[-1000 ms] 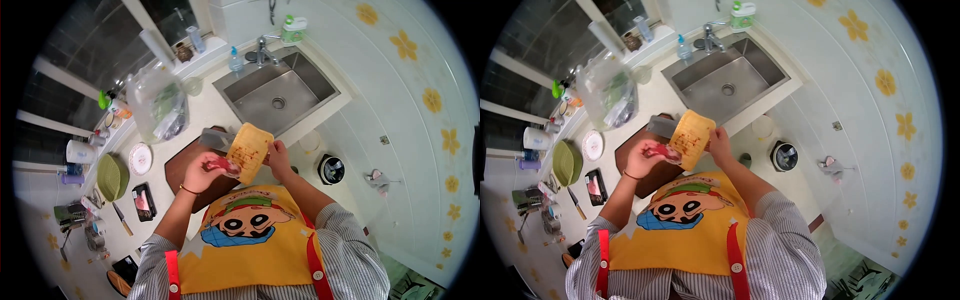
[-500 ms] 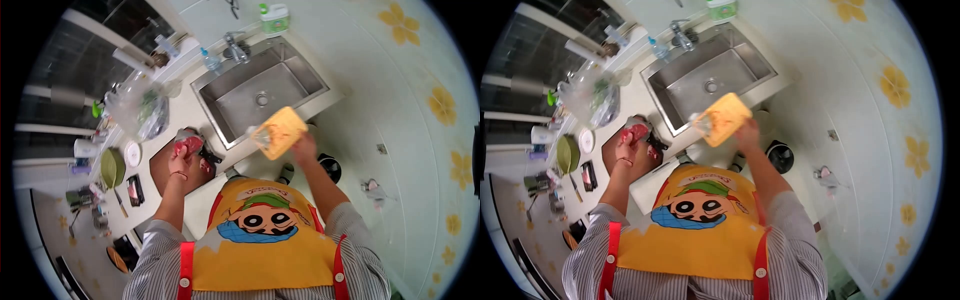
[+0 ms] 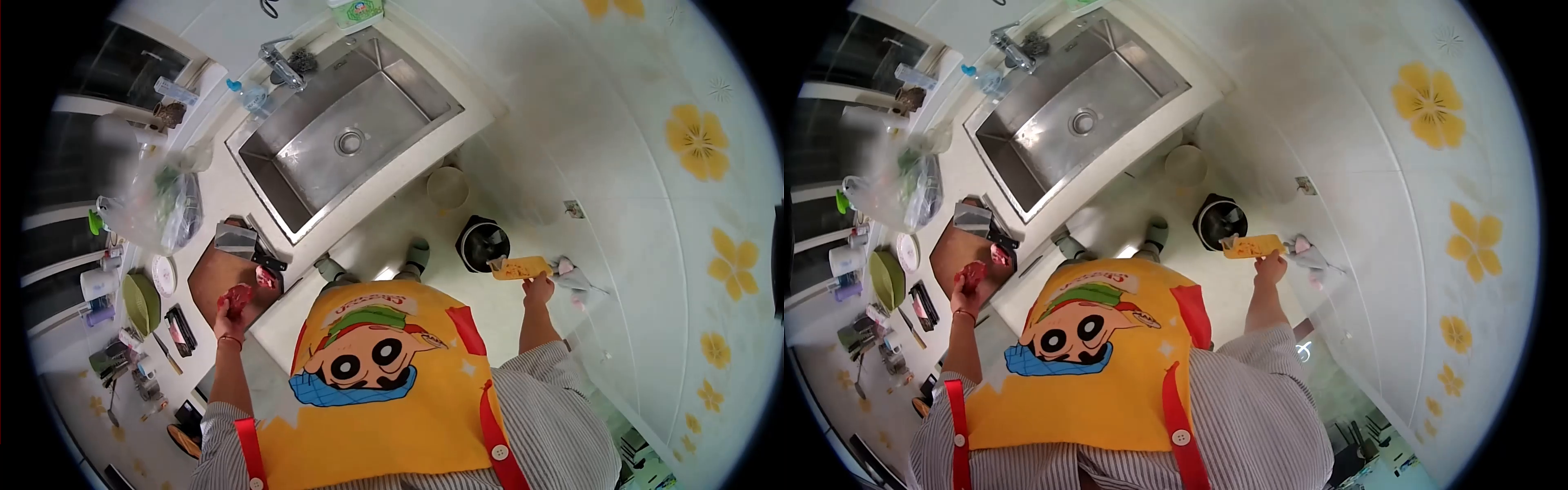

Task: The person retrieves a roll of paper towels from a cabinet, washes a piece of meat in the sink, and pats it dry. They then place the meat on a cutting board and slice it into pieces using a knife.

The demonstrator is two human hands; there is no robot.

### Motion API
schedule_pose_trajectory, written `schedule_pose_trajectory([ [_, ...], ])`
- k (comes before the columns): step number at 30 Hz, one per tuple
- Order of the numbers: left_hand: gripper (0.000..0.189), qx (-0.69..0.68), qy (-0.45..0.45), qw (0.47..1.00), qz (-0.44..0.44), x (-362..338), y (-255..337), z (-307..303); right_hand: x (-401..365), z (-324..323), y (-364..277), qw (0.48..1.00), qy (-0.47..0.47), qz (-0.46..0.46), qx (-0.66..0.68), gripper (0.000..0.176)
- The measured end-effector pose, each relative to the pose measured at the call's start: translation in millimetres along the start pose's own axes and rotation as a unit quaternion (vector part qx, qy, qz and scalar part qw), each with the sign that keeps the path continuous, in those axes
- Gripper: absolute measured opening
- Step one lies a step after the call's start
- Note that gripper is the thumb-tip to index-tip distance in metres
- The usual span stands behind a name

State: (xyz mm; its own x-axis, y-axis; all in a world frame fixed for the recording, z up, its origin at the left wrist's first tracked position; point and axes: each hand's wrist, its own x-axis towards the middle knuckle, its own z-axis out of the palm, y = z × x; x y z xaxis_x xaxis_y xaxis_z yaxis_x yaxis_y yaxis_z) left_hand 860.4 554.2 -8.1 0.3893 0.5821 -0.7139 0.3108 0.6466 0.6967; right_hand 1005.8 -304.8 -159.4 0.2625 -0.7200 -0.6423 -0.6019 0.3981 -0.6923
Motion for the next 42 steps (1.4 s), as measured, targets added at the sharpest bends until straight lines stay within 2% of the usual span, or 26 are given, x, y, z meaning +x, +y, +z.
schedule_pose_trajectory([
  [1,0.034,0.017,0.040,0.999,-0.005,-3.1,4.3,0.1,10.4,1.8,3.6,0.999,-0.032,0.029,-0.013,0.041],
  [2,0.034,0.023,0.043,0.999,-0.005,-6.6,8.9,-0.7,19.1,0.9,9.1,0.996,-0.062,0.059,-0.026,0.041],
  [4,0.033,0.040,0.024,0.999,0.026,-10.5,15.6,-1.0,28.3,13.9,14.2,0.983,-0.061,0.156,-0.078,0.044],
  [5,0.034,0.055,0.024,0.998,0.030,-11.3,20.3,-2.0,42.0,15.5,29.0,0.980,-0.092,0.164,-0.066,0.052],
  [8,0.035,0.069,0.024,0.997,0.038,-24.4,27.3,4.8,62.9,20.3,56.3,0.978,-0.150,0.134,-0.051,0.052],
  [11,0.036,0.072,0.027,0.997,0.031,-33.2,23.4,5.5,48.0,19.7,51.8,0.968,-0.131,0.174,-0.124,0.049],
  [18,0.035,0.067,0.030,0.997,0.012,-29.1,-4.6,9.8,36.8,-25.0,55.8,0.958,-0.101,0.185,-0.194,0.045],
  [20,0.034,0.063,0.012,0.998,0.008,-33.0,-8.1,30.0,24.9,-43.4,61.1,0.958,-0.090,0.192,-0.195,0.045],
  [23,0.032,0.113,-0.123,0.985,-0.051,-75.7,-2.9,112.9,10.4,-69.8,85.2,0.952,-0.082,0.199,-0.218,0.046],
  [24,0.032,0.121,-0.131,0.982,-0.057,-74.1,-12.8,128.3,5.1,-76.5,96.4,0.946,-0.087,0.200,-0.239,0.046],
  [26,0.031,0.155,-0.247,0.951,-0.100,-63.8,-38.9,158.0,0.2,-84.1,121.7,0.949,-0.074,0.200,-0.231,0.046],
  [28,0.032,0.197,-0.266,0.936,-0.117,-64.8,-72.5,187.8,0.5,-84.0,149.8,0.954,-0.059,0.196,-0.221,0.047],
  [30,0.031,0.195,-0.341,0.889,-0.233,-56.7,-111.2,212.0,8.4,-73.6,187.2,0.953,-0.078,0.194,-0.218,0.045],
  [32,0.030,0.199,-0.367,0.872,-0.257,-44.3,-159.5,217.1,22.3,-65.3,227.8,0.952,-0.101,0.185,-0.223,0.043],
  [34,0.031,0.213,-0.345,0.873,-0.270,-31.1,-204.0,213.1,46.6,-54.4,269.7,0.943,-0.098,0.205,-0.243,0.044],
  [36,0.031,0.207,-0.378,0.852,-0.297,-13.1,-247.0,212.7,85.3,-44.0,321.3,0.937,-0.100,0.212,-0.260,0.045],
  [39,0.036,0.186,-0.420,0.846,-0.271,14.6,-321.8,214.3,173.9,-28.2,413.0,0.940,-0.101,0.232,-0.228,0.048],
  [42,0.037,0.225,-0.451,0.832,-0.232,54.2,-395.2,216.3,249.5,-7.2,505.9,0.941,-0.124,0.249,-0.193,0.051],
])
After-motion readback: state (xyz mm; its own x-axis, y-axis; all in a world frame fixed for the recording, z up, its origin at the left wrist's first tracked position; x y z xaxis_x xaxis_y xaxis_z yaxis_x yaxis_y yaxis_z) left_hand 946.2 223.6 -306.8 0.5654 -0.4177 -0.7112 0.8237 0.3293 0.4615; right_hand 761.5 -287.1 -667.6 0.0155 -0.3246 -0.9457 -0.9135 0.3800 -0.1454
